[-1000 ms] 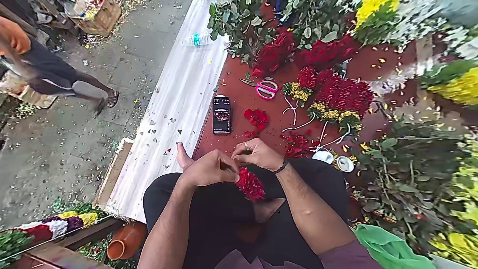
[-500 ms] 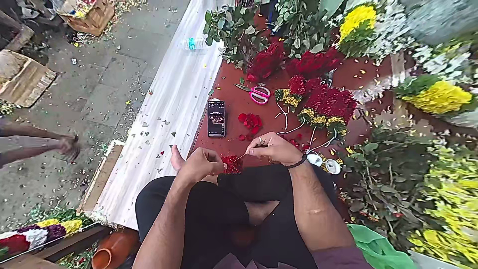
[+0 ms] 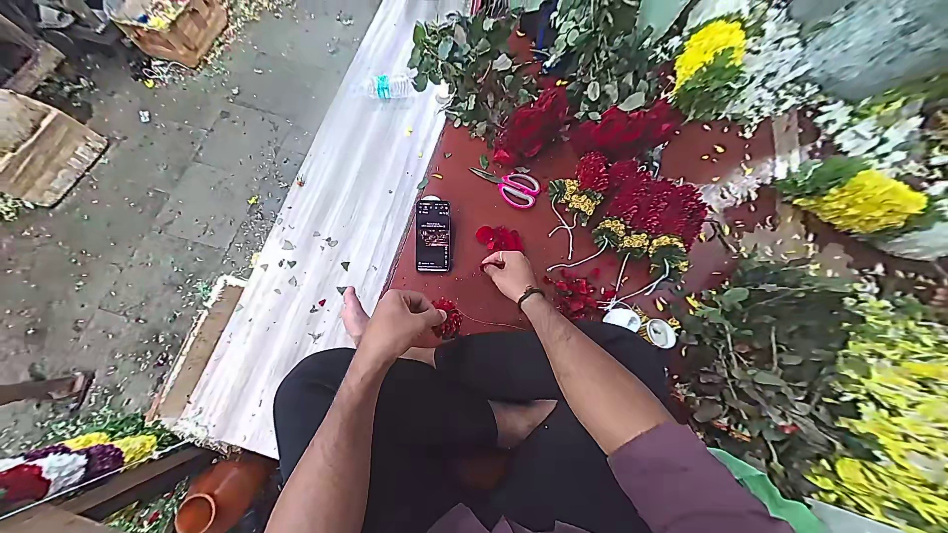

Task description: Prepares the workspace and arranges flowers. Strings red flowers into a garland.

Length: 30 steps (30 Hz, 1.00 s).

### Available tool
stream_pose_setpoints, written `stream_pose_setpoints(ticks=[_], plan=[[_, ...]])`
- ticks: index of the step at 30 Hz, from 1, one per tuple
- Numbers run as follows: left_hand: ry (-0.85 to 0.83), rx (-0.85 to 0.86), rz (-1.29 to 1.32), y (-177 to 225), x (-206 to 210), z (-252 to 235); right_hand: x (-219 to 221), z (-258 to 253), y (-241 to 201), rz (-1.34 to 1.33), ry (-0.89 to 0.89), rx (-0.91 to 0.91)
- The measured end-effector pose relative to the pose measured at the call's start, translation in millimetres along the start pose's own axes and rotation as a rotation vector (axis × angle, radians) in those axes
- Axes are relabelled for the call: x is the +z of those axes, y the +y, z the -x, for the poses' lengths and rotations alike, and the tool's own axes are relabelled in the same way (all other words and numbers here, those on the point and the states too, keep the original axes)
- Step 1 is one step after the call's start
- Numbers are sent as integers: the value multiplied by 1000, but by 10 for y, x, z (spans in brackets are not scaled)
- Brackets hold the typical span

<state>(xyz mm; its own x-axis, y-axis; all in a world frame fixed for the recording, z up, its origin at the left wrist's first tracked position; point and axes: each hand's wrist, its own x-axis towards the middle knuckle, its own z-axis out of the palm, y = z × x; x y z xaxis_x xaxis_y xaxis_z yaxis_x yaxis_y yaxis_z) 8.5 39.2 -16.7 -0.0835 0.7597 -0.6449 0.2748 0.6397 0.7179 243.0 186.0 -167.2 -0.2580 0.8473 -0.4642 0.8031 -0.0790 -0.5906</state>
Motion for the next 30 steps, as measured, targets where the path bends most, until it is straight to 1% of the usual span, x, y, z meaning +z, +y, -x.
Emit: stream_pose_setpoints(ticks=[2, 4, 6, 8, 11, 15, 17, 20, 21, 26, 28, 30], plan=[[26, -13, 32, 18, 3, 14, -146, 262, -196, -335, -16, 21], [28, -30, 96, 35, 20, 27, -298, 655, -437, -611, -126, 10], [26, -30, 173, 43, 35, 24, -361, 948, -589, -785, -263, -36], [39, -18, 252, 48, 59, 24, -333, 1134, -686, -872, -360, -103], [11, -4, 313, 42, 103, 34, -282, 1203, -797, -833, -398, -179], [-12, 10, 309, 60, 151, 0, -301, 1156, -836, -796, -389, -205], [0, 2, 320, 62, 165, 4, -303, 1152, -809, -816, -430, -229], [44, -18, 379, 45, 160, -11, -311, 1123, -761, -812, -515, -335], [63, -19, 394, 34, 154, -25, -298, 1124, -769, -792, -498, -361], [114, -22, 419, 15, 148, -29, -147, 1177, -840, -809, -264, -412], [123, -26, 405, 29, 152, -14, -108, 1175, -835, -845, -217, -419], [124, -22, 396, 42, 152, -14, -110, 1175, -830, -877, -222, -405]])
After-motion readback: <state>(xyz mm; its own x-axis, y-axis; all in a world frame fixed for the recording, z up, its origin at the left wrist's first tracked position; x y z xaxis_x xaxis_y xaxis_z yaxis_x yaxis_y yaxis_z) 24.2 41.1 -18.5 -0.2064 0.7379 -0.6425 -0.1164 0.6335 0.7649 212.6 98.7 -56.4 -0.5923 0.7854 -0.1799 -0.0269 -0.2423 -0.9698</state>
